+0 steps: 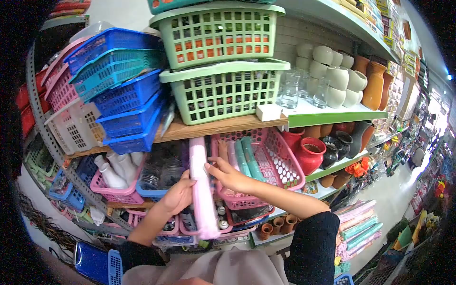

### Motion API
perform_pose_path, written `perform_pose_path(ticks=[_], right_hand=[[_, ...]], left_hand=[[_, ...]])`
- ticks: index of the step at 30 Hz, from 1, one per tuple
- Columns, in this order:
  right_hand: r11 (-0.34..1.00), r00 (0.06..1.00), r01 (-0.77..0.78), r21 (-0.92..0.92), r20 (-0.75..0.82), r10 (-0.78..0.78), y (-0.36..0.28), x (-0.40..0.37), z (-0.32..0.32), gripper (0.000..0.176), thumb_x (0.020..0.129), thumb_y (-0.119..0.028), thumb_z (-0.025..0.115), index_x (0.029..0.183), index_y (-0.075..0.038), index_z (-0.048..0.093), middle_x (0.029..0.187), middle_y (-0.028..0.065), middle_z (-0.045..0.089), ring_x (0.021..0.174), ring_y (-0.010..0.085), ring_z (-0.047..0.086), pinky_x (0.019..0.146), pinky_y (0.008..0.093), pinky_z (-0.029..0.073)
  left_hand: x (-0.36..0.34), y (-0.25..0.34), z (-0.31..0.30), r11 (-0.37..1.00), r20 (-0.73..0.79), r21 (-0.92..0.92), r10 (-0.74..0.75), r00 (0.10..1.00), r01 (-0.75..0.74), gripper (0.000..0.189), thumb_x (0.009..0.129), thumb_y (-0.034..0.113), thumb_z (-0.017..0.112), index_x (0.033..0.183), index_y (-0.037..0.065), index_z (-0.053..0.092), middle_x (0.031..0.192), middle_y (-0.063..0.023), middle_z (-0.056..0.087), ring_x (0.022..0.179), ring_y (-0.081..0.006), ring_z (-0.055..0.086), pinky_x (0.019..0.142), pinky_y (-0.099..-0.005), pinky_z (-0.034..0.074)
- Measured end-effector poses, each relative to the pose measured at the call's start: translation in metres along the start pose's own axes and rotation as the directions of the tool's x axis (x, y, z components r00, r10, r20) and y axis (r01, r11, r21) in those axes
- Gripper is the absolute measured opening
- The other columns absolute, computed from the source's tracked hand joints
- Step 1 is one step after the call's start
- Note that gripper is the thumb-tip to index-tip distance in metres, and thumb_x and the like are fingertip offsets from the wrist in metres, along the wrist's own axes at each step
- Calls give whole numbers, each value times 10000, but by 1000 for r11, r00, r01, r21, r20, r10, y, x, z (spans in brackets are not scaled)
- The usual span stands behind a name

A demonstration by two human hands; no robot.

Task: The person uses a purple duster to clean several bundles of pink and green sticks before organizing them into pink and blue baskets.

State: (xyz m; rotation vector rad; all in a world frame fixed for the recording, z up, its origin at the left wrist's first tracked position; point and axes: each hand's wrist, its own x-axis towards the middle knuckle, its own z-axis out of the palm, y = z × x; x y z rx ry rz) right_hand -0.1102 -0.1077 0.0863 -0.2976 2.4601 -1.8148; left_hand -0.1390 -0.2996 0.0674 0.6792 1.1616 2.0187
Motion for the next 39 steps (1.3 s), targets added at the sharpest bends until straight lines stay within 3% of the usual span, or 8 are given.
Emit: perform_pose_path(ticks=[7, 10, 19, 24, 26, 28, 36, 39], right_hand=[[975, 987, -132, 178, -71, 147, 25, -30, -71, 621, 863, -386, 503, 1313, -51, 238, 1132, 136, 481, 948, 203, 557, 675, 347, 518], [961, 964, -185, 207, -153, 219, 46, -29, -116, 458, 853, -358, 521, 1180, -45, 446, 924, 54, 559, 781, 113, 550, 583, 297, 488], [916, 881, -369, 158, -255, 399, 123, 23, -201, 460, 813, -353, 549, 1156, -48, 510, 1036, 118, 587, 902, 246, 588, 761, 438, 501], [867, 897, -437, -239, -51, 438, 246, 84, -256, 521, 809, -389, 562, 1211, -66, 491, 1216, 158, 487, 1040, 334, 519, 762, 501, 492], [775, 780, -470, -422, 212, 589, 379, 169, -269, 678, 524, -254, 861, 1100, -47, 569, 1149, 128, 565, 1065, 234, 526, 815, 399, 482], [655, 795, 2, -756, 399, 458, 341, 159, -259, 532, 506, -270, 860, 923, -29, 635, 1017, 99, 636, 995, 154, 572, 798, 344, 484], [434, 621, -611, -662, -61, 782, 276, 172, -218, 468, 784, -200, 481, 1178, 50, 446, 1044, 228, 550, 872, 258, 618, 622, 405, 537], [563, 775, -566, -602, -156, 612, 276, 165, -214, 433, 761, -381, 559, 848, 39, 613, 685, 184, 606, 550, 268, 581, 527, 400, 478]], left_hand=[[106, -32, 35, 881, 98, 433, -256, 962, 190, 731, 903, 240, 367, 1409, 140, -152, 1438, -155, 189, 1199, -225, 396, 906, -327, 388], [153, -36, 28, 444, 194, 887, -110, 975, -126, 606, 892, 258, 395, 1382, 7, 141, 1295, -178, 433, 927, -249, 573, 774, -333, 447], [232, -116, 9, -316, 354, 825, -357, 864, -468, 396, 780, 326, 525, 960, -16, 610, 1017, -216, 568, 946, -385, 562, 764, -465, 479], [226, -150, 9, -371, 315, 800, -407, 857, -471, 416, 778, 361, 531, 943, -13, 609, 1014, -163, 576, 926, -329, 585, 747, -454, 489], [226, -143, 8, -352, 304, 814, -420, 855, -462, 416, 784, 361, 529, 947, -13, 608, 1007, -156, 579, 920, -329, 588, 745, -452, 490], [221, -132, 10, -311, 292, 836, -444, 847, -451, 357, 798, 330, 543, 938, 3, 572, 975, -157, 576, 886, -345, 587, 698, -457, 487], [210, -135, 7, -244, 303, 884, -351, 886, -399, 497, 804, 352, 549, 1207, 72, 471, 989, -165, 567, 891, -360, 574, 756, -485, 469], [210, -130, 13, -319, 315, 825, -424, 849, -466, 543, 819, 377, 525, 1300, 154, 411, 1078, -158, 522, 957, -359, 540, 792, -488, 458]])
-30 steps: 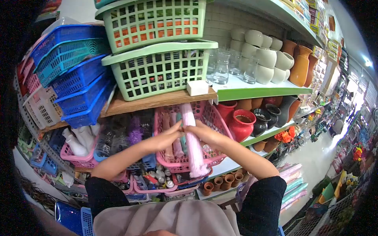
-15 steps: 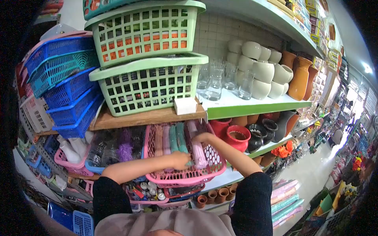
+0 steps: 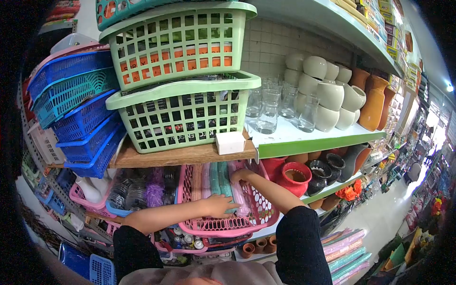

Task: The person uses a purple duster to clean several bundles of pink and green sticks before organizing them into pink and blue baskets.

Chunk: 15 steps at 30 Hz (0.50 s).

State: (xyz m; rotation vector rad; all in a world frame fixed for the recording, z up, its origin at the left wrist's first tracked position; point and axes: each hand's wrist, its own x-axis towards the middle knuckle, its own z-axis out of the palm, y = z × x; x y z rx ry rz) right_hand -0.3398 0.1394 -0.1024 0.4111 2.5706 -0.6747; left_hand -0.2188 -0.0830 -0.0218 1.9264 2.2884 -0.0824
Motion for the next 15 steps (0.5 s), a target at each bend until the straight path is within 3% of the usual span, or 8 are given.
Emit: perform_pose_path(ticks=[2, 4, 6, 8, 10, 12, 13, 15], right_hand=[[913, 957, 125, -389, 288, -9, -22, -36, -19, 434, 780, -378, 551, 897, 35, 607, 663, 186, 602, 552, 256, 584, 499, 395, 466], [921, 957, 83, -380, 289, 33, -39, -77, -24, 426, 809, -321, 551, 1022, 46, 572, 829, 230, 616, 651, 282, 622, 534, 405, 507], [1000, 989, 1, -25, 146, 3, -38, -95, -22, 440, 840, -264, 536, 1137, 59, 504, 1015, 263, 574, 743, 312, 639, 600, 383, 554], [997, 997, 67, -30, 37, -66, -34, -116, -23, 638, 818, -505, 515, 1141, 45, 516, 993, 152, 641, 671, 200, 640, 611, 397, 496], [976, 990, 124, 176, 37, -133, -30, -130, -38, 479, 850, -278, 546, 1169, 71, 462, 1087, 257, 557, 859, 316, 625, 599, 369, 564], [940, 973, 226, 256, -7, -232, -12, -131, -43, 459, 834, -294, 562, 1131, 48, 486, 1057, 246, 582, 858, 310, 622, 604, 386, 538], [769, 768, 626, -127, -73, -637, 20, -116, -40, 414, 833, -312, 536, 1078, 21, 517, 976, 218, 606, 819, 327, 620, 647, 396, 505], [778, 738, 594, -205, -246, -629, 22, -182, -48, 400, 834, -319, 522, 1067, 5, 529, 951, 212, 602, 823, 336, 612, 670, 397, 496]], left_hand=[[4, -2, 2, 990, 136, 139, -9, 991, -10, 526, 827, 395, 506, 1307, 201, 413, 1159, -145, 465, 1013, -348, 504, 798, -485, 452], [9, -6, 12, 993, 160, 122, -18, 987, -2, 529, 825, 401, 510, 1303, 197, 417, 1192, -143, 443, 1041, -336, 494, 807, -493, 443], [8, -2, 8, 992, 141, 127, -34, 989, 16, 533, 824, 401, 513, 1307, 198, 413, 1184, -149, 451, 1055, -330, 490, 835, -495, 428], [3, 0, 3, 994, 173, 107, -50, 984, 32, 558, 824, 411, 513, 1310, 157, 405, 1217, -154, 444, 1078, -323, 480, 858, -497, 413], [-5, 0, 4, 999, 74, 9, -53, 996, 53, 582, 827, 418, 510, 1303, 101, 401, 1261, -150, 430, 1085, -327, 481, 866, -477, 411], [-25, 19, -16, 998, 54, -36, -51, 997, 53, 583, 837, 417, 501, 1291, 64, 404, 1265, -149, 443, 1089, -333, 481, 876, -450, 405], [-35, 30, -26, 998, 23, -40, -53, 998, 53, 571, 839, 390, 509, 1296, 66, 396, 1228, -145, 469, 1079, -320, 487, 871, -443, 407], [-58, 55, -44, 998, -3, -52, -41, 999, 40, 562, 841, 363, 516, 1301, 67, 388, 1192, -140, 495, 1068, -307, 492, 866, -437, 410]])
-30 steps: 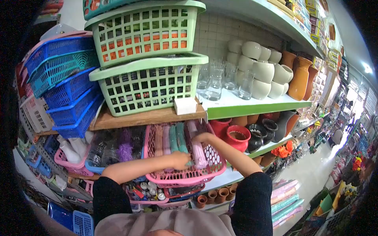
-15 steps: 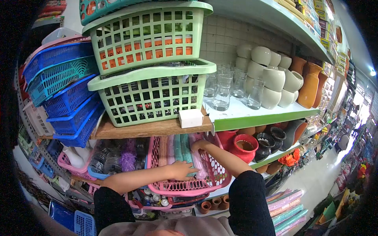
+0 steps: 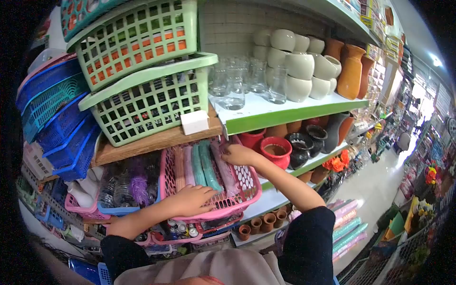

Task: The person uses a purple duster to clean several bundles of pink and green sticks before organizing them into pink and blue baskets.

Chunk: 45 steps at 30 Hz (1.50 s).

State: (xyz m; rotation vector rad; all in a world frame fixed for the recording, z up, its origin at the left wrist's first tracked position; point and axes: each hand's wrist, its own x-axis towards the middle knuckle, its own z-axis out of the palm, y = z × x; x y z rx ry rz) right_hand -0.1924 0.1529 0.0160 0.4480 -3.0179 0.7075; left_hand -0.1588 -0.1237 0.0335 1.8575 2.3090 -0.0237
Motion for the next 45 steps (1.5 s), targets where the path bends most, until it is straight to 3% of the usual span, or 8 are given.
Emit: perform_pose_path(ticks=[5, 11, 13, 18, 23, 28, 30, 45], right_hand=[[950, 945, -186, -250, -311, 103, -117, -143, -64, 362, 868, -325, 500, 1098, -51, 552, 998, 187, 582, 819, 310, 604, 717, 404, 472], [815, 827, -518, -260, -396, 399, -135, -276, -74, 376, 874, -362, 492, 1138, -101, 553, 942, 140, 612, 803, 305, 607, 702, 389, 475], [646, 676, -732, -216, -348, 650, -139, -315, -68, 390, 877, -370, 489, 1156, -102, 538, 939, 134, 618, 805, 303, 610, 701, 391, 475], [337, 318, -940, -45, -466, 825, -130, -413, -8, 418, 864, -384, 512, 1169, -98, 523, 904, 152, 624, 822, 323, 608, 718, 405, 477], [61, 4, -981, 185, -291, 957, -119, -474, 86, 465, 842, -404, 530, 1179, -85, 515, 962, 178, 618, 891, 347, 592, 772, 435, 467], [95, -31, -925, 368, -322, 946, -106, -496, 162, 486, 818, -421, 552, 1159, -74, 535, 1034, 229, 589, 939, 366, 577, 804, 432, 461], [1, -165, -893, 450, -329, 930, -105, -491, 181, 526, 793, -442, 569, 1161, -68, 530, 1039, 237, 586, 940, 380, 573, 801, 441, 460], [-35, -305, -813, 581, -374, 876, -114, -466, 198, 379, 825, -392, 545, 1048, -87, 574, 913, 128, 640, 855, 332, 597, 741, 427, 439]], left_hand=[[-50, 73, -26, 987, -459, -26, 127, 879, -156, 435, 830, 271, 556, 1205, 59, 496, 1163, -120, 526, 1055, -271, 508, 879, -394, 387], [-25, 113, -12, 787, -411, -448, 241, 879, -425, 449, 822, 246, 581, 1203, 28, 486, 1136, -126, 537, 1039, -282, 515, 881, -373, 390], [-2, 124, 0, 697, -330, -588, 257, 908, -411, 376, 830, 169, 567, 1170, 16, 513, 1127, -171, 537, 1049, -323, 516, 895, -358, 397], [63, 150, 48, 551, -229, -702, 425, 876, -451, 319, 865, 156, 535, 1150, 11, 524, 1079, -153, 564, 980, -260, 562, 857, -323, 425], [129, 191, 109, 473, -243, -715, 524, 816, -516, 297, 872, 165, 528, 1119, 0, 529, 1038, -129, 583, 950, -206, 571, 827, -296, 437], [174, 234, 147, 439, -294, -663, 592, 750, -606, 261, 855, 163, 538, 1060, 3, 548, 989, -135, 585, 910, -256, 562, 788, -324, 439], [189, 256, 161, 472, -447, -514, 565, 694, -716, 249, 823, 193, 564, 1008, 27, 573, 961, -134, 585, 900, -311, 533, 804, -379, 421], [178, 272, 177, 693, -383, -325, 525, 760, -643, 309, 759, 242, 616, 1042, 125, 574, 1013, -56, 575, 1032, -259, 476, 890, -423, 305]])
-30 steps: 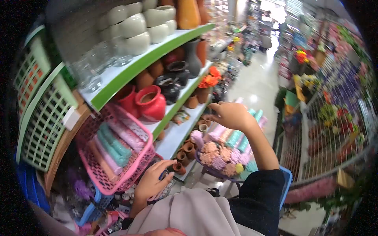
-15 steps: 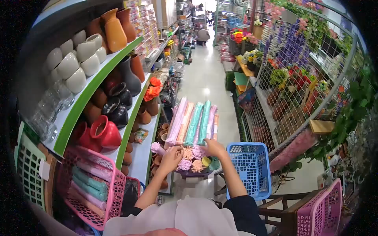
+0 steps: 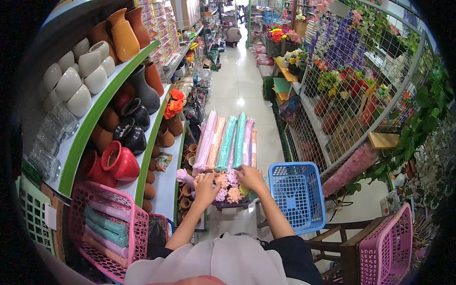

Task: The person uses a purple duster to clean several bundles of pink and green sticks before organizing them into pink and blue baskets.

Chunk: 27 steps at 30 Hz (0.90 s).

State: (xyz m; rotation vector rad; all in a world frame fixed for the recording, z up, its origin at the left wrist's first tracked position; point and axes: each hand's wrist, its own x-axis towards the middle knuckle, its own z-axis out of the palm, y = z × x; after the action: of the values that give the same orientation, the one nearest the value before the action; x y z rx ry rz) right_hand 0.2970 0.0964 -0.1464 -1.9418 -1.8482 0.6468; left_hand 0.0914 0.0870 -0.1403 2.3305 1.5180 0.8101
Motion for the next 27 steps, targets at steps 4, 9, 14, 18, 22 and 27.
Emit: perform_pose_path(ticks=[4, 9, 14, 18, 22, 27], right_hand=[[974, 968, -218, 67, -111, 224, -2, 21, 12, 440, 803, -441, 557, 1013, -56, 593, 832, 148, 655, 799, 346, 620, 719, 437, 457], [923, 928, -368, -110, -107, 357, -16, 39, 8, 579, 697, -527, 610, 871, 24, 631, 844, 224, 636, 799, 355, 629, 689, 426, 486], [949, 951, -305, -80, -71, 300, -9, 48, 5, 577, 679, -520, 610, 850, 29, 654, 812, 225, 640, 774, 357, 632, 666, 415, 491], [951, 974, -197, 239, -61, 217, 1, 47, -12, 561, 700, -478, 627, 809, 73, 638, 742, 174, 639, 659, 254, 623, 586, 352, 468], [745, 997, -78, 663, 35, 74, -10, 16, -31, 427, 821, -360, 574, 852, 62, 629, 725, 57, 608, 666, 114, 532, 608, 271, 407], [585, 980, 49, 809, 75, -186, -50, -39, -24, 301, 856, -190, 588, 1026, 59, 577, 800, 12, 596, 681, 68, 506, 603, 223, 398]], left_hand=[[0, 0, 3, 1000, -14, -2, -14, 1000, 14, 291, 758, 240, 618, 1025, 130, 581, 981, -52, 587, 1010, -252, 485, 878, -420, 304], [-2, 1, 3, 1000, -32, -5, -15, 999, 15, 277, 755, 243, 621, 1006, 130, 588, 970, -50, 592, 987, -246, 499, 879, -413, 299], [-5, -1, 2, 999, -39, -41, -10, 999, 8, 272, 756, 238, 620, 1003, 128, 594, 970, -50, 597, 985, -244, 507, 883, -417, 297], [-7, -6, -1, 998, -7, -62, 16, 1000, -16, 317, 766, 232, 599, 1055, 104, 576, 1002, -74, 588, 1017, -254, 485, 908, -428, 284], [-7, -1, -13, 992, -74, -128, -28, 997, 18, 351, 804, 262, 578, 1102, 78, 549, 1044, -88, 573, 1043, -260, 481, 938, -426, 302], [-2, -14, -22, 312, 249, -903, -177, 952, 294, 469, 929, 431, 405, 1210, 58, 451, 1107, -55, 539, 1028, -138, 511, 895, -332, 378]])
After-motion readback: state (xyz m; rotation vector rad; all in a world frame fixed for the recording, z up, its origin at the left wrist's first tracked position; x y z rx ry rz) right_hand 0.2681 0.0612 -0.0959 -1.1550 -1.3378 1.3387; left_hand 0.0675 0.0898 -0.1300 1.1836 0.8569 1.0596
